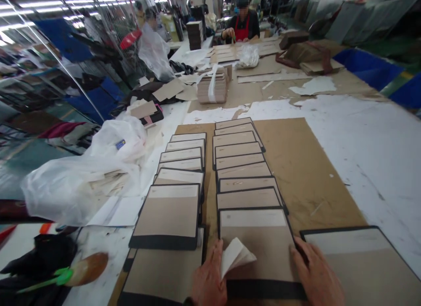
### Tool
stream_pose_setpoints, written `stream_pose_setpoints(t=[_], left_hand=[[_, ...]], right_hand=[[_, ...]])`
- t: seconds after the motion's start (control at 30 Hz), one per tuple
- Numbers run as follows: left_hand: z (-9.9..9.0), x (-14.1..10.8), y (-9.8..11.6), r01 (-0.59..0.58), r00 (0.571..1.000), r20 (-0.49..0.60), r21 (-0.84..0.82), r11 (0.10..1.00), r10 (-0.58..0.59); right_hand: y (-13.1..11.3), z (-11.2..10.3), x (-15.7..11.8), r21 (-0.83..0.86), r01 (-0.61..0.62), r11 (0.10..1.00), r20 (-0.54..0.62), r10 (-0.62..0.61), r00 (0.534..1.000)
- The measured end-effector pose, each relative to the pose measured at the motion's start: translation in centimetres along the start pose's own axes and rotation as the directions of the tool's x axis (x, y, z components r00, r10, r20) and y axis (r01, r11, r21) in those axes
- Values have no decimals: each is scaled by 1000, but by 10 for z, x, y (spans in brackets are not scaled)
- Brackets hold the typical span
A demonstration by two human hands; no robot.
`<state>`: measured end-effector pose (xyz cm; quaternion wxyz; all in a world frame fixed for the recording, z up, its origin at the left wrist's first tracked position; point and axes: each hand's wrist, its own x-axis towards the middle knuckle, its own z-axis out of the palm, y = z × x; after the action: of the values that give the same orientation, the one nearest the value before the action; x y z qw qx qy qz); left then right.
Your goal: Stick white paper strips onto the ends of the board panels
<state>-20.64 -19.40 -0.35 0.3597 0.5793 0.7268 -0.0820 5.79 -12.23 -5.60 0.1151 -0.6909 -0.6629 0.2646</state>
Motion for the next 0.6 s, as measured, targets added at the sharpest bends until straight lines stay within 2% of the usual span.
stream_pose_setpoints(t=[0.1, 0.17, 0.3, 0.43, 0.5, 0.6], left_hand=[[2, -1, -1, -17, 1000, 4, -10, 1000, 17], [5, -1, -3, -23, 1000, 6, -8, 1000, 23], [9, 0, -10, -70, 998, -5, -6, 998, 70], [17, 4, -22, -125, 991, -42, -17, 992, 124], [25, 8, -32, -152, 985, -87, -24, 988, 150], [39, 15, -50, -241, 958, -168, -44, 970, 230]], right_hand=[[-14, -3, -5, 70, -67, 995, -32, 69, 997], [-22, -6, -7, 178, -163, 970, -41, 173, 984], [-27, -7, -7, 420, -349, 838, 15, 378, 926], [-33, 0, -3, 580, -389, 716, 89, 419, 904], [-34, -4, -2, 632, -405, 661, 146, 412, 900], [-19, -32, -12, 654, -450, 609, 217, 418, 882]])
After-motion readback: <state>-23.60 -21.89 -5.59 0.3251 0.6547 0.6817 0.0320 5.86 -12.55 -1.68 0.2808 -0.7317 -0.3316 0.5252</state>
